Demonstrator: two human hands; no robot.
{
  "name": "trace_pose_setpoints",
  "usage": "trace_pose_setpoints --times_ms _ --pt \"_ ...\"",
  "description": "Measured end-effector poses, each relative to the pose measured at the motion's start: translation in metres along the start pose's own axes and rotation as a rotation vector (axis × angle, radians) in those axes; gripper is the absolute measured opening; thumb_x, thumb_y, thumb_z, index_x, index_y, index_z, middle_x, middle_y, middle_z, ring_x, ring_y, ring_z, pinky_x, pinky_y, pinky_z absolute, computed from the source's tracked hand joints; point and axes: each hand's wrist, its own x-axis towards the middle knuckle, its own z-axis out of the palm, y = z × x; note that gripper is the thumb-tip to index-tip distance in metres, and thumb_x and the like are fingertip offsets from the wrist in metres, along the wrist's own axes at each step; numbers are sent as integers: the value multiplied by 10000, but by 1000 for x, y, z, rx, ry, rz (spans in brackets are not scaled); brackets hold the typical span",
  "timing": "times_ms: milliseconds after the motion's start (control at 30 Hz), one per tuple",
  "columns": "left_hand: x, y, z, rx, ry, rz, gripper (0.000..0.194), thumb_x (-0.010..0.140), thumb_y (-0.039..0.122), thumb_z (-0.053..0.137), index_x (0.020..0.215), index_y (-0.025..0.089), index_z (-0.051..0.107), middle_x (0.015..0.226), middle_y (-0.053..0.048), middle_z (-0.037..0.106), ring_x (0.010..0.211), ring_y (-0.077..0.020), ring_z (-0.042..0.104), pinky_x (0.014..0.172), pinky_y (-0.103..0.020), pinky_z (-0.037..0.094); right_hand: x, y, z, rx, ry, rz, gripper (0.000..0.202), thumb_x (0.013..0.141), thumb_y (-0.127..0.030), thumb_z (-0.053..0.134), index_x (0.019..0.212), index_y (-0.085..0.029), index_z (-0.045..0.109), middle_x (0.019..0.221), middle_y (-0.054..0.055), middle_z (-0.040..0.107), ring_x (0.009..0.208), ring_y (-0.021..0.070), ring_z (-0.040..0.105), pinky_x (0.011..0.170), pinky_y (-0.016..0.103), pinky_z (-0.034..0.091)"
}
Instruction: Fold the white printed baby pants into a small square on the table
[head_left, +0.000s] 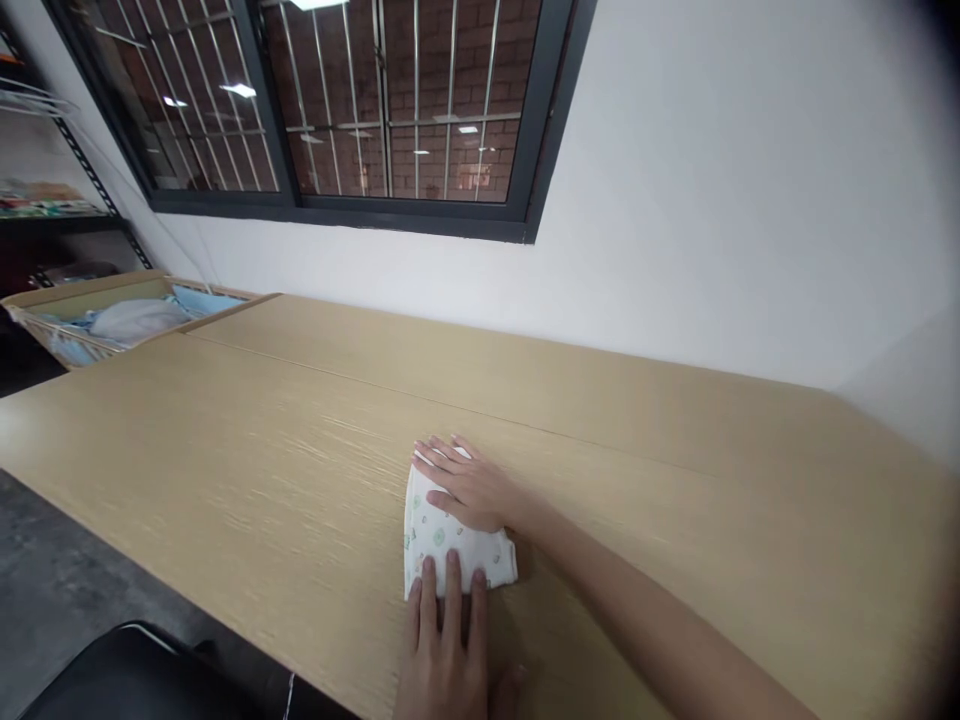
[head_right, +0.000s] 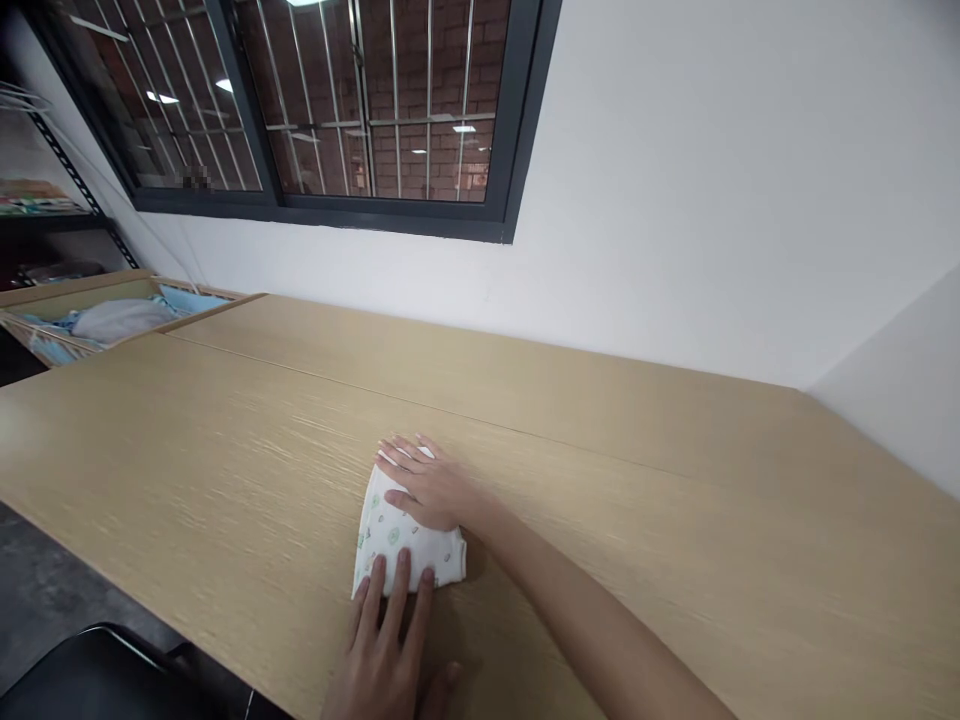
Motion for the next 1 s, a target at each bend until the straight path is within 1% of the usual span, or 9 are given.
trace_pose_setpoints --times_ms 100,200,333,467,600,667,767,867,1000 --pt "-1 -5 2 58 -7 55 777 774 390 704 1466 118 480 1500 -229 492 1321 -496 507 965 -618 552 0 0 -1 9 17 29 558 1082 -447 321 1596 -233 286 1662 80 265 1551 242 173 1262 534 139" --pt "0 -18 4 98 60 145 601 834 276 612 1397 78 544 1433 -201 574 1243 -445 596 899 -527 614 -9 -6 -5 28 110 92 532 1084 -394 292 1569 -181 338 1652 109 293 1546 234 192 1254 501 190" --pt "12 -46 -12 -30 114 178 390 901 97 472 1266 59 604 1275 -156 692 1133 -281 689 873 -352 636 -36 -23 -15 90 232 108 407 1037 -358 398 1373 -191 556 1442 136 562 1386 262 448 1152 481 354" --pt "28 -77 -40 -201 9 144 231 970 191 480 1140 153 631 1189 -139 715 1026 -252 717 824 -400 643 -73 -41 -27 196 82 71 397 968 -448 529 1257 -188 612 1232 132 652 1160 272 592 1048 478 434" --pt "37 -94 -48 -316 -63 194 180 966 147 488 1087 193 614 1237 -107 698 1171 -261 663 915 -439 607 -100 -45 -31 221 -52 98 766 827 -600 706 1428 -165 513 1470 184 517 1377 341 458 1160 516 333" --pt "42 -97 -47 -373 -99 191 200 980 131 459 1108 195 600 1253 -96 695 1211 -246 642 948 -429 591 -105 -42 -29 230 -63 104 798 821 -563 725 1469 -168 478 1531 181 464 1431 341 404 1188 513 303" --pt "54 -102 -50 -493 -172 61 251 1024 194 414 1221 200 569 1195 -88 707 1127 -210 674 936 -397 586 -103 -37 -24 255 -2 106 567 909 -428 646 1406 -179 534 1465 163 544 1380 302 473 1167 495 342" --pt "68 -111 -58 -681 -318 -129 251 1036 312 438 1232 234 574 1172 -73 700 1089 -205 670 936 -384 568 -90 -37 -24 274 121 204 299 1016 -370 468 1204 -201 628 1188 125 698 1163 278 606 1029 483 457" --pt "84 -126 -54 -907 -455 -287 336 949 437 605 1211 227 581 1068 -76 700 943 -216 665 813 -340 553 -67 -36 -32 384 198 429 288 1053 -399 370 967 -232 588 925 66 696 856 248 641 766 404 498"
